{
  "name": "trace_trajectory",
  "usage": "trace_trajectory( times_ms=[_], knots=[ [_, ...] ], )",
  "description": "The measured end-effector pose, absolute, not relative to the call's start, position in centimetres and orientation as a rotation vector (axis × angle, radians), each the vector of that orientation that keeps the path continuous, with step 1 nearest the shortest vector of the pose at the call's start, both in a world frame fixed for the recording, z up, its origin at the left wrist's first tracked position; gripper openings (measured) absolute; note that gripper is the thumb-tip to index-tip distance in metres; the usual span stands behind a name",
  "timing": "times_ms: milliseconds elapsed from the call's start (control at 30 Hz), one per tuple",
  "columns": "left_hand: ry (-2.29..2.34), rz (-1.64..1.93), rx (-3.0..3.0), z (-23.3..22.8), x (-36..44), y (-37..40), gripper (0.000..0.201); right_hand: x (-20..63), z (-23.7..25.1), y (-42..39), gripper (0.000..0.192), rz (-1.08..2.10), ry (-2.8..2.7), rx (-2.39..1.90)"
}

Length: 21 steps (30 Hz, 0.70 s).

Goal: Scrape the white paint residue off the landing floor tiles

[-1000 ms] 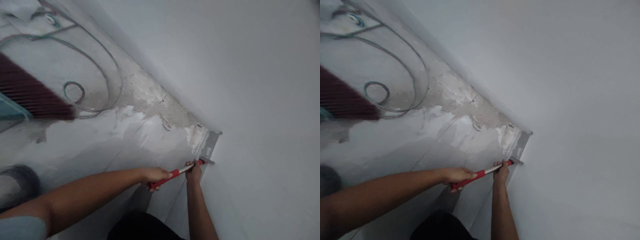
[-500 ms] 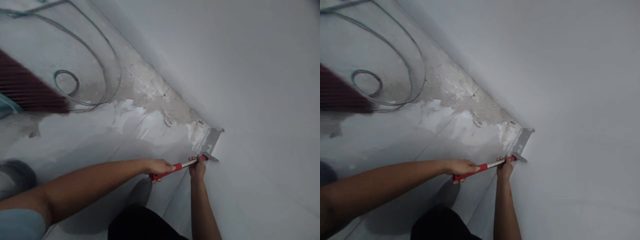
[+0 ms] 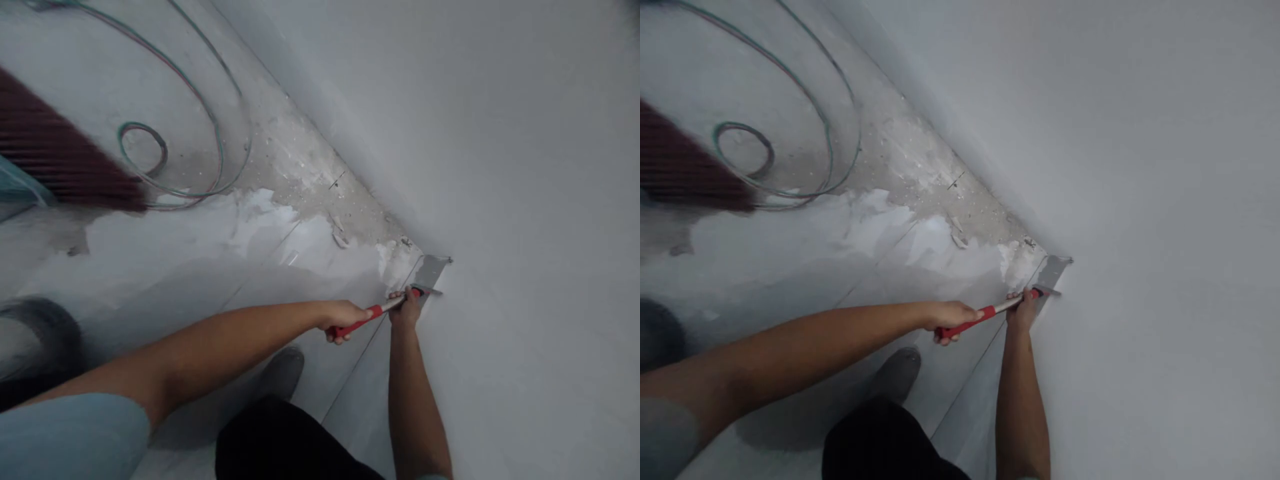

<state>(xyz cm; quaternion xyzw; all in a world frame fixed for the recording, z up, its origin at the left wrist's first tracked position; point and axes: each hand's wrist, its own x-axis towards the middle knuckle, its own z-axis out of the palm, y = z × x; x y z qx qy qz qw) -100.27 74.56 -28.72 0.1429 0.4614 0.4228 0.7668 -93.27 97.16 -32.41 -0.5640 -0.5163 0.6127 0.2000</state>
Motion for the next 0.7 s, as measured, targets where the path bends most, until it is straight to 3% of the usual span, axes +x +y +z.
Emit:
trace_trajectory(
  times_ms=[267,700],
  knots=[
    [0.914,0.89,0.331,-30.3,-99.4,73.5,0.068,-91.9,-33.2,96.6,0.017,1.72,-1.428,-1.623],
    [0.983,0.905,0.358,-29.1,-100.4,73.6,0.068,-92.1,-31.9,96.6,0.017,1.664,-1.424,-1.585]
  ],
)
